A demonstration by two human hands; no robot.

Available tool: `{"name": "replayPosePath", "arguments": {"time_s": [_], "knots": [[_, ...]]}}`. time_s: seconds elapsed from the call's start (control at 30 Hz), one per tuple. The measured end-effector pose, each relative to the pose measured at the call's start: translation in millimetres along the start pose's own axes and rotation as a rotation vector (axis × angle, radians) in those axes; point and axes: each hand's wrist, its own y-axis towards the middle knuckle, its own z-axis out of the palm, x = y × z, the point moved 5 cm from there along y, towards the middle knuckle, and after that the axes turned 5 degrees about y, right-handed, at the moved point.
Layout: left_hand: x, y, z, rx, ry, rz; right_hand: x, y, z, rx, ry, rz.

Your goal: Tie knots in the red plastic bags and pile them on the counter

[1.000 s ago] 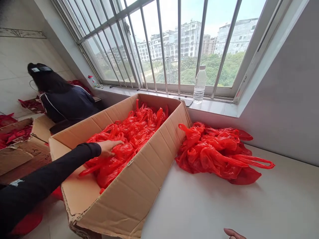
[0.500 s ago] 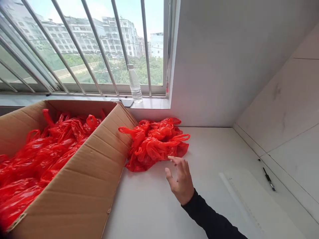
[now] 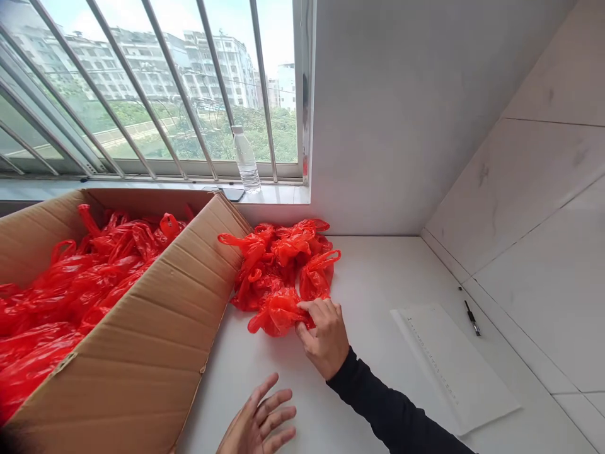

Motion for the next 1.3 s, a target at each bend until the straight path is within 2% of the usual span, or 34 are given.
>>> {"name": "replayPosePath", "arguments": {"time_s": [0.07, 0.13, 0.23, 0.27, 0.37, 0.43, 0.57, 0.67, 0.77, 0.93, 1.3], "knots": [[12, 10, 26.1, 0.067, -0.229, 0.002, 9, -37, -12, 0.070, 0.086, 0.043], [18, 17, 42.6, 0.104, -0.324, 0.060, 17, -74, -23, 0.193, 0.188, 0.075], [26, 17, 46.0, 0.056, -0.258, 0.121, 21, -112, -37, 0.421, 0.364, 0.167], [28, 15, 44.1, 0.030, -0.227, 0.137, 17, -117, -43, 0.437, 0.407, 0.233], [29, 5, 40.8, 0.001, -0.184, 0.184, -3, -109, -63, 0.268, 0.450, 0.444], [26, -2, 42.6, 0.004, -0.171, 0.210, -14, -94, -66, 0.202, 0.487, 0.507], [22, -13, 52.9, 0.053, -0.093, 0.247, -16, -76, -44, 0.375, 0.797, 0.528], [20, -20, 56.4, 0.045, -0.052, 0.276, -12, -75, -31, 0.410, 0.977, 0.521], [19, -24, 56.5, 0.040, -0.049, 0.270, -12, -80, -28, 0.395, 0.997, 0.537], [23, -25, 53.8, 0.065, -0.063, 0.155, -12, -83, -29, 0.422, 1.079, 0.550], [33, -12, 37.5, 0.037, -0.078, 0.205, -22, -90, -20, 0.541, 1.173, 0.646]]}}
